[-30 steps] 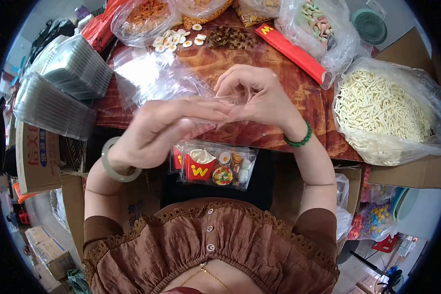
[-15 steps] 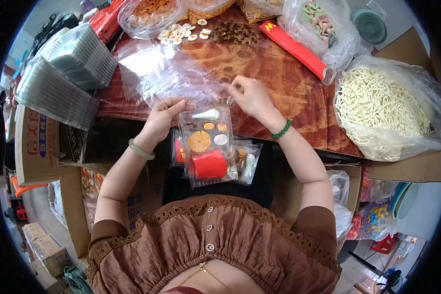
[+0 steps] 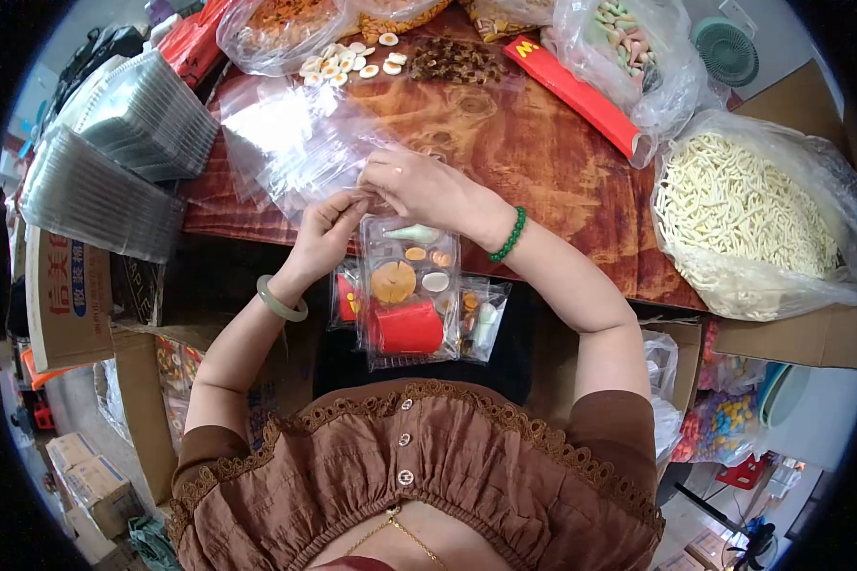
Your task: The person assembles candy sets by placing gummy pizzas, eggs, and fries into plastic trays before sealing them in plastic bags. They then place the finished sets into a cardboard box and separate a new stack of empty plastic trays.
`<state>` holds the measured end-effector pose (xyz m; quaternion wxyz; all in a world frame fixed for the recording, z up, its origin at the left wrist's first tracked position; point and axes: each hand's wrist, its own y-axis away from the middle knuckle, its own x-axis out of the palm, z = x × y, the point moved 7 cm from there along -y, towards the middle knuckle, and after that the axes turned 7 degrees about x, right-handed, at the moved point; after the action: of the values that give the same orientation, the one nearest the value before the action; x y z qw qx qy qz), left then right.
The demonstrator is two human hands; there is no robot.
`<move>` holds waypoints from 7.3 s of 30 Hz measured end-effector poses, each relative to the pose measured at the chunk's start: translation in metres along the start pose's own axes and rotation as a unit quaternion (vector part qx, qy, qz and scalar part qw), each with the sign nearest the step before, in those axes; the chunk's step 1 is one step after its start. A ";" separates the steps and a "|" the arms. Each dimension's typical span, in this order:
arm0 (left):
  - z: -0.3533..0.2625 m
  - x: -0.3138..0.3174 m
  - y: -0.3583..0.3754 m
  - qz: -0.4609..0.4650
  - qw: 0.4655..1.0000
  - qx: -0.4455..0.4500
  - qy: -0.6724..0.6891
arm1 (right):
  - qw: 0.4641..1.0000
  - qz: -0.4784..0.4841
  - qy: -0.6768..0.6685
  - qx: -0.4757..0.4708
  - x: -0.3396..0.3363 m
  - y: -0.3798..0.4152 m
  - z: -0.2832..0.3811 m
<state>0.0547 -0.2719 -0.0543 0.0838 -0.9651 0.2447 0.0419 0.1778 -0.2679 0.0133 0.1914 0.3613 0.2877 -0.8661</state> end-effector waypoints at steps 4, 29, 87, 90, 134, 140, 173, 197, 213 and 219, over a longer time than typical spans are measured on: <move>-0.017 0.004 0.005 0.021 0.998 0.029 -0.047 | 0.999 0.021 -0.024 0.004 0.005 0.005 -0.002; -0.012 -0.021 0.041 0.015 0.969 0.051 0.243 | 0.847 -0.035 -0.502 0.174 -0.001 0.105 -0.053; -0.025 0.040 0.133 -0.079 0.934 0.079 -0.340 | 0.792 -0.116 -0.326 0.503 0.032 0.294 0.008; 0.010 0.029 0.139 -0.109 0.974 -0.065 -0.188 | 0.780 -0.131 -0.354 0.500 0.049 0.280 0.012; -0.080 -0.097 0.290 -0.376 0.919 -0.091 -0.075 | 0.687 0.463 -0.439 0.347 0.136 0.003 0.084; -0.110 -0.167 0.368 -0.489 0.864 -0.041 0.114 | 0.572 0.581 -0.500 0.292 0.155 -0.043 0.093; -0.075 -0.157 0.328 0.039 0.946 -0.165 0.275 | 0.543 0.835 -0.009 -0.091 0.268 -0.083 0.328; -0.051 -0.272 0.642 -0.529 0.750 0.033 0.395 | 0.723 0.621 -0.285 0.103 0.224 -0.150 0.254; 0.077 -0.286 0.828 -0.775 0.551 -0.107 0.291 | 0.716 0.611 -0.301 0.155 0.231 -0.123 0.223; 0.137 -0.298 0.851 -0.785 0.541 -0.240 0.183 | 0.723 0.600 -0.302 0.163 0.222 -0.112 0.224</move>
<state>-0.6199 -0.8459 -0.2724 -0.1977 -0.7418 -0.6203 -0.1607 -0.1462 -0.3528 0.0185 0.6861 0.2033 -0.2078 -0.6669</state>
